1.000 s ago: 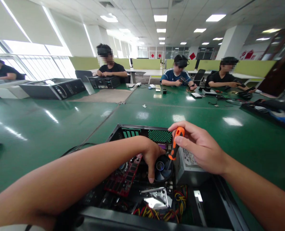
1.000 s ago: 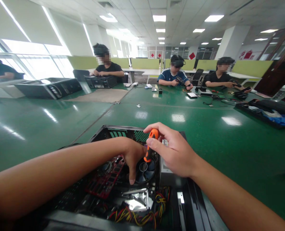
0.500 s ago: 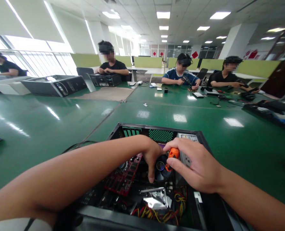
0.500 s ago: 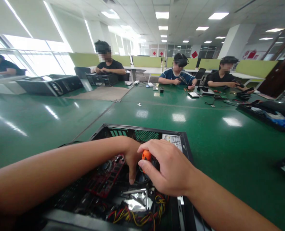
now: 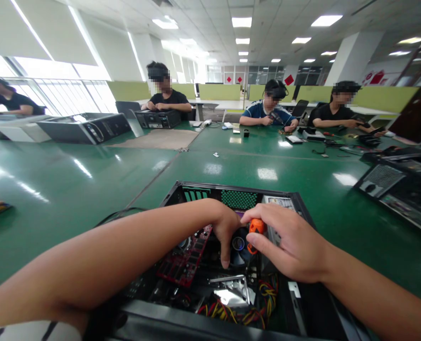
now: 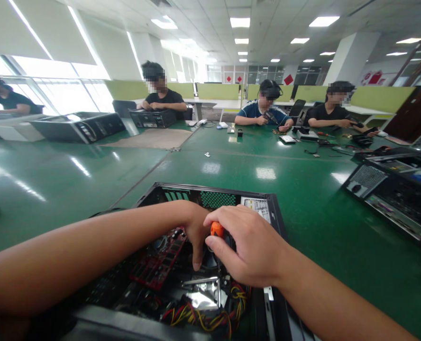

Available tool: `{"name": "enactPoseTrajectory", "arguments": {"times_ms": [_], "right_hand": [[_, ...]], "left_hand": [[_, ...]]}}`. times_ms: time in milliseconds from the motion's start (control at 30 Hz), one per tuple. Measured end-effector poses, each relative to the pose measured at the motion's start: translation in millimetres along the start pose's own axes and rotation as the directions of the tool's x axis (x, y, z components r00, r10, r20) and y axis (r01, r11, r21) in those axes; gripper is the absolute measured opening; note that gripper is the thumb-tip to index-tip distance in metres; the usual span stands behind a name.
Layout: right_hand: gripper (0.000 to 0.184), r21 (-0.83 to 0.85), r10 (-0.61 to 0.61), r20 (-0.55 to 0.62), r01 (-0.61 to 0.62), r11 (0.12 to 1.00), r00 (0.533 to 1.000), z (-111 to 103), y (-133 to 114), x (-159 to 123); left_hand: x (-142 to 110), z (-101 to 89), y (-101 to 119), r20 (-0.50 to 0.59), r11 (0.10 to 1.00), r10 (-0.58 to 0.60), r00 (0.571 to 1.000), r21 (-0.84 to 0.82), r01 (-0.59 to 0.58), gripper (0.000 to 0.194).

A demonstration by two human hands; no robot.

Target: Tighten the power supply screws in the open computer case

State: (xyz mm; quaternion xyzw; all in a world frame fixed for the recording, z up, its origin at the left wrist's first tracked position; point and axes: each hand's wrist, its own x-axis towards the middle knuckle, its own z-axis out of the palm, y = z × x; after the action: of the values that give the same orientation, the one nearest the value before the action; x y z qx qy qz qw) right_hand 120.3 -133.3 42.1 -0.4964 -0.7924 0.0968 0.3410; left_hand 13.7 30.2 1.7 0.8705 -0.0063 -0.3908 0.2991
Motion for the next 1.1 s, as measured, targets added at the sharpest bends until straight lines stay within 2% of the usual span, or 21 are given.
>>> {"name": "enactPoseTrajectory", "arguments": {"times_ms": [267,467,667,833,967,1100], "right_hand": [[0.018,-0.014,-0.011,0.014,0.011,1.000,1.000,0.4,-0.5,-0.8],[0.017,-0.020,-0.034,0.010,0.034,0.999,0.999,-0.2,-0.1,-1.3],[0.020,-0.023,-0.059,0.005,0.059,0.998,0.998,-0.1,-0.4,-1.0],[0.027,0.016,-0.097,0.040,0.096,0.995,0.994,-1.7,-1.1,-2.4],[0.041,0.040,-0.109,0.049,0.107,0.993,0.993,-3.0,-1.0,-2.6],[0.033,0.030,-0.096,0.022,0.095,0.995,0.995,-1.3,-0.7,-1.2]], "left_hand": [[1.0,-0.6,1.6,-0.007,1.000,-0.015,1.000,0.009,0.015,0.064],[-2.0,-2.1,4.8,0.017,1.000,-0.016,1.000,0.020,0.015,0.066],[-0.3,-0.3,2.9,0.038,1.000,0.019,0.999,0.003,-0.019,0.058],[2.1,0.5,0.6,0.025,1.000,0.025,0.999,-0.007,-0.024,0.054],[1.0,0.8,3.4,0.002,0.999,0.022,1.000,-0.049,-0.021,0.062],[0.8,0.4,4.1,-0.001,0.996,-0.002,1.000,-0.084,0.002,0.054]]}}
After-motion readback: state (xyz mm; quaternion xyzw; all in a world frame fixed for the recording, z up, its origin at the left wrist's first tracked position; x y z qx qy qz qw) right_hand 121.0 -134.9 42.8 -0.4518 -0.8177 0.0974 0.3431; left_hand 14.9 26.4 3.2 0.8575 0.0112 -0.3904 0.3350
